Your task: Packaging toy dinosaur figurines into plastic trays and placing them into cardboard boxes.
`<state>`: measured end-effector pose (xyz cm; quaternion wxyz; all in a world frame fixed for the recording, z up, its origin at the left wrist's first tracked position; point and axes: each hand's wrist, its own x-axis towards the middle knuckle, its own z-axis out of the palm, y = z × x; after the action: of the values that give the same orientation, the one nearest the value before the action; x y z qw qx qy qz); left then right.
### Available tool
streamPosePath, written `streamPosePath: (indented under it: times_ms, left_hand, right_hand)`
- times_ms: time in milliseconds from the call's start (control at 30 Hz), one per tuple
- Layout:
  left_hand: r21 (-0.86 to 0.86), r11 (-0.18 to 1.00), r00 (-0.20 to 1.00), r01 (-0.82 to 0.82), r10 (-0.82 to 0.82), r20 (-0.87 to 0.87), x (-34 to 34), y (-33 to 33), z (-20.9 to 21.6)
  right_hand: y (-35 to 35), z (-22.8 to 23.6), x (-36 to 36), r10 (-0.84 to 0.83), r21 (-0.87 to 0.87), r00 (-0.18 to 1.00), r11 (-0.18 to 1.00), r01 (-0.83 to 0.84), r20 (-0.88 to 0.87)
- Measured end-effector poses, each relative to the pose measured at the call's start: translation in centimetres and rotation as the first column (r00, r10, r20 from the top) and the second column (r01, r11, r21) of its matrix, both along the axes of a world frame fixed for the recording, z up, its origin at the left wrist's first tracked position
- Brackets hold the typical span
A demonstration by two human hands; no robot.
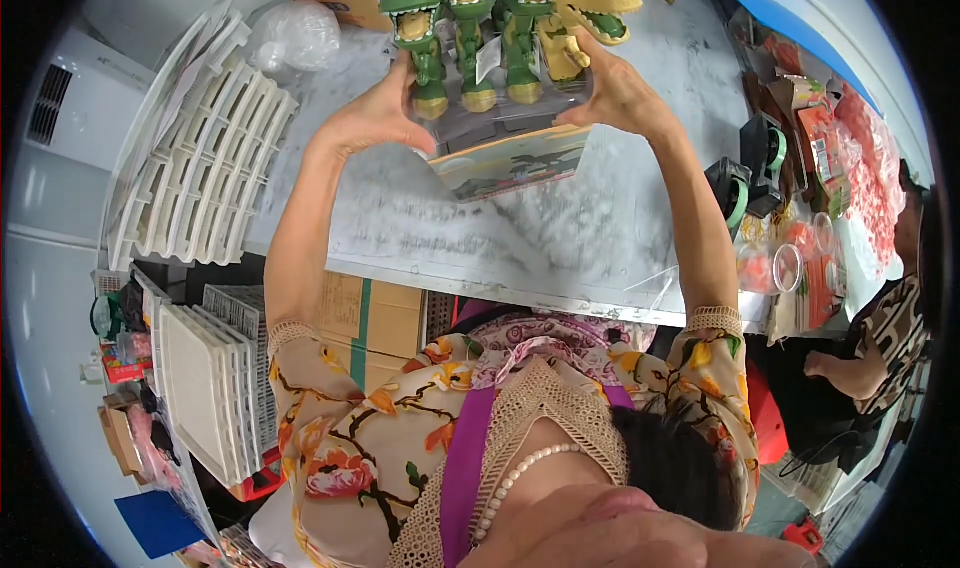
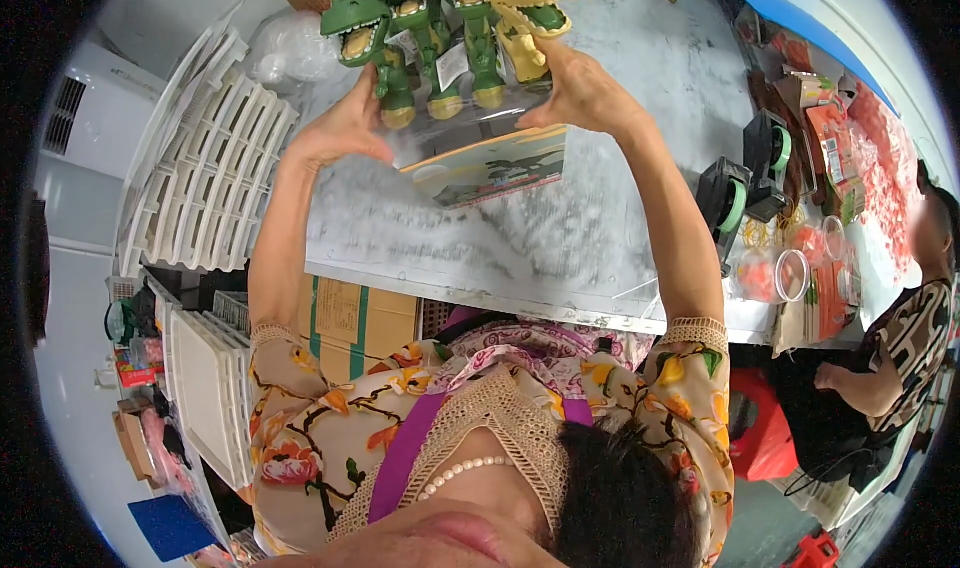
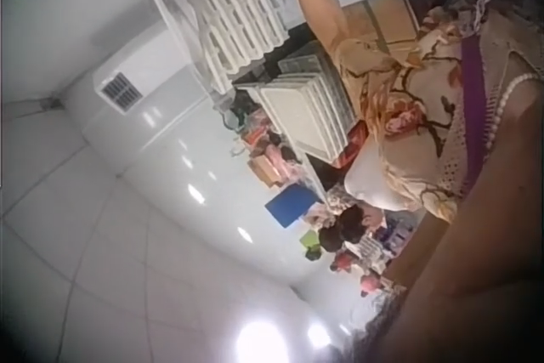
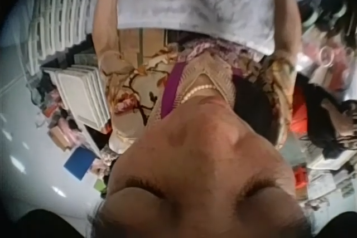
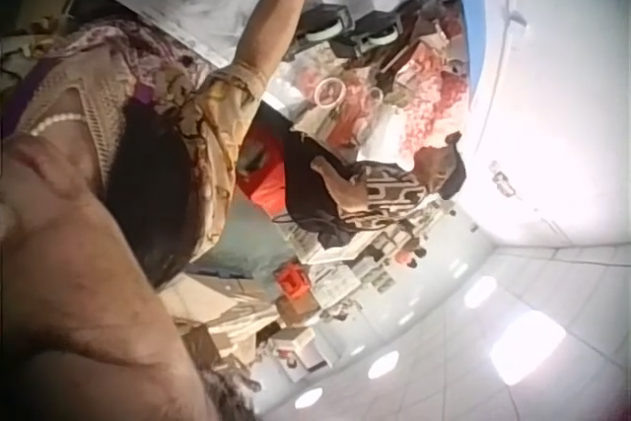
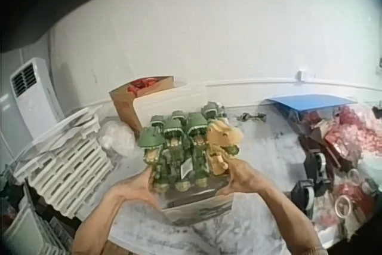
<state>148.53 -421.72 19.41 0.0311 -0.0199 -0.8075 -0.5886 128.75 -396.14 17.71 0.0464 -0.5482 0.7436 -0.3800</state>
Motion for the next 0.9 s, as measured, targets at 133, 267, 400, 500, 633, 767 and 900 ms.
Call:
streamPosePath:
  times_ms: [133,267,400,500,633,767,900]
  left_hand:
    - [-0.248,0.965,0.996,-0.082,0.084,-0.003,-0.4,-0.8,-1.0]
    - [-0.480,0.869,0.992,-0.121,0.120,-0.033,-0.7,-0.8,-1.3]
    - [-0.720,0.678,0.951,-0.151,0.298,0.080,-1.3,-0.4,-1.6]
    - [-0.745,0.643,0.952,-0.179,0.305,0.034,-1.4,0.7,-1.7]
    - [-0.767,0.597,0.952,-0.236,0.301,-0.058,-1.1,1.4,-2.4]
    - [-0.794,0.555,0.955,-0.248,0.278,-0.104,-0.7,1.8,-2.3]
    - [-0.788,0.556,0.952,-0.263,0.280,-0.120,-0.8,1.4,-2.4]
  right_hand:
    - [-0.7,-0.1,-0.3,0.020,0.114,0.994,0.993,-0.008,-0.103]
    - [-1.2,-0.3,-0.2,0.023,0.118,0.993,0.993,-0.009,-0.112]
    - [-2.2,-1.0,0.7,0.097,-0.083,0.984,0.990,-0.111,-0.148]
    - [-2.8,-1.8,1.1,0.019,-0.142,0.983,0.989,-0.046,-0.182]
    - [-2.7,-1.4,1.4,0.036,-0.124,0.983,0.991,-0.059,-0.182]
    - [-2.9,-1.2,1.1,0.044,-0.014,0.986,0.999,-0.047,-0.159]
    - [-3.6,0.1,-0.7,0.085,0.286,0.987,0.957,-0.044,-0.134]
